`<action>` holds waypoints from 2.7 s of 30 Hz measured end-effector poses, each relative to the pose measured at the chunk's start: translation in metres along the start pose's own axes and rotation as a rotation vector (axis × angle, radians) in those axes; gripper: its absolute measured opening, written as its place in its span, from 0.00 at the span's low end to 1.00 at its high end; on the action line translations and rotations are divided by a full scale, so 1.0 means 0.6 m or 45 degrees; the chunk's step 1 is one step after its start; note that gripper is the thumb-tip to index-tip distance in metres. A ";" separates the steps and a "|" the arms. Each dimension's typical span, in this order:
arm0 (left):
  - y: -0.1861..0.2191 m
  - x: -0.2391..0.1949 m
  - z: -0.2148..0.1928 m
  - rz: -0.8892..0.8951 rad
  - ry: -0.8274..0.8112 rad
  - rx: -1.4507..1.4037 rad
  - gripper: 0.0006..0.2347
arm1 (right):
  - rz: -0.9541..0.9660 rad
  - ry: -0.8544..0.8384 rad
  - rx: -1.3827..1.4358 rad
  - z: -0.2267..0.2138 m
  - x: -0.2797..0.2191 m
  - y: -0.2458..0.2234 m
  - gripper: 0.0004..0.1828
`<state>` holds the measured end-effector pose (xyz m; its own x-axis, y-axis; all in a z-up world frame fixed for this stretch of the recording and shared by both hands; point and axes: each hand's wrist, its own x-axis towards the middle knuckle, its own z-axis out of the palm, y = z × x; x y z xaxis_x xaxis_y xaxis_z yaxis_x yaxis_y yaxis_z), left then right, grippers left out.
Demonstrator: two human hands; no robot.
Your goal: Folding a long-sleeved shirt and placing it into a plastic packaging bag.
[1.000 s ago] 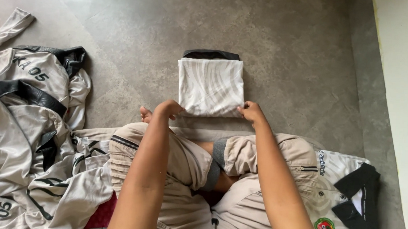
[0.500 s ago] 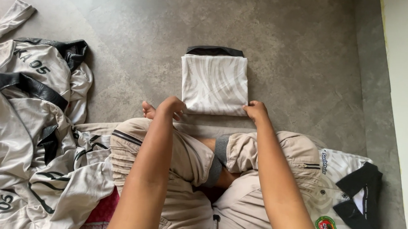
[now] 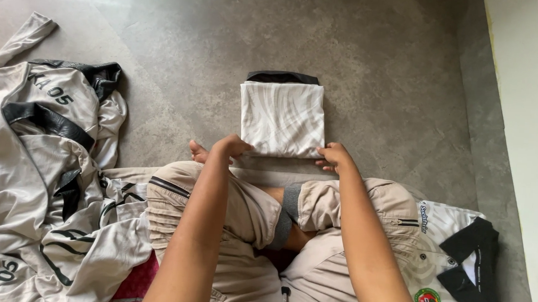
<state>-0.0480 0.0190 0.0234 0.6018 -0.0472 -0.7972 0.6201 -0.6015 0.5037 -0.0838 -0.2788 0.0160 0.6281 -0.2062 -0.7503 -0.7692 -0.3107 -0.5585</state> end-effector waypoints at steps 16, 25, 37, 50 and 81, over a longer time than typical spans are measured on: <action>-0.016 0.038 0.008 -0.042 -0.014 -0.052 0.20 | -0.097 0.135 0.027 0.001 0.095 0.053 0.31; -0.037 0.110 -0.016 0.040 0.198 0.385 0.19 | -0.127 0.195 -0.739 -0.038 0.013 -0.004 0.28; 0.091 0.084 -0.034 0.473 0.598 0.037 0.21 | -0.427 0.409 -0.067 -0.032 0.056 -0.095 0.27; 0.136 0.054 -0.046 0.324 0.647 -0.096 0.13 | -0.475 0.449 -0.015 -0.021 0.112 -0.108 0.17; 0.129 0.049 0.029 0.580 0.568 0.815 0.27 | -0.747 0.551 -0.596 0.025 0.089 -0.103 0.39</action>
<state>0.0092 -0.0427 0.0332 0.9426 -0.1557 -0.2953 -0.0445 -0.9353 0.3510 -0.0044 -0.2567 0.0048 0.9711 -0.1983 -0.1330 -0.2388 -0.8080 -0.5386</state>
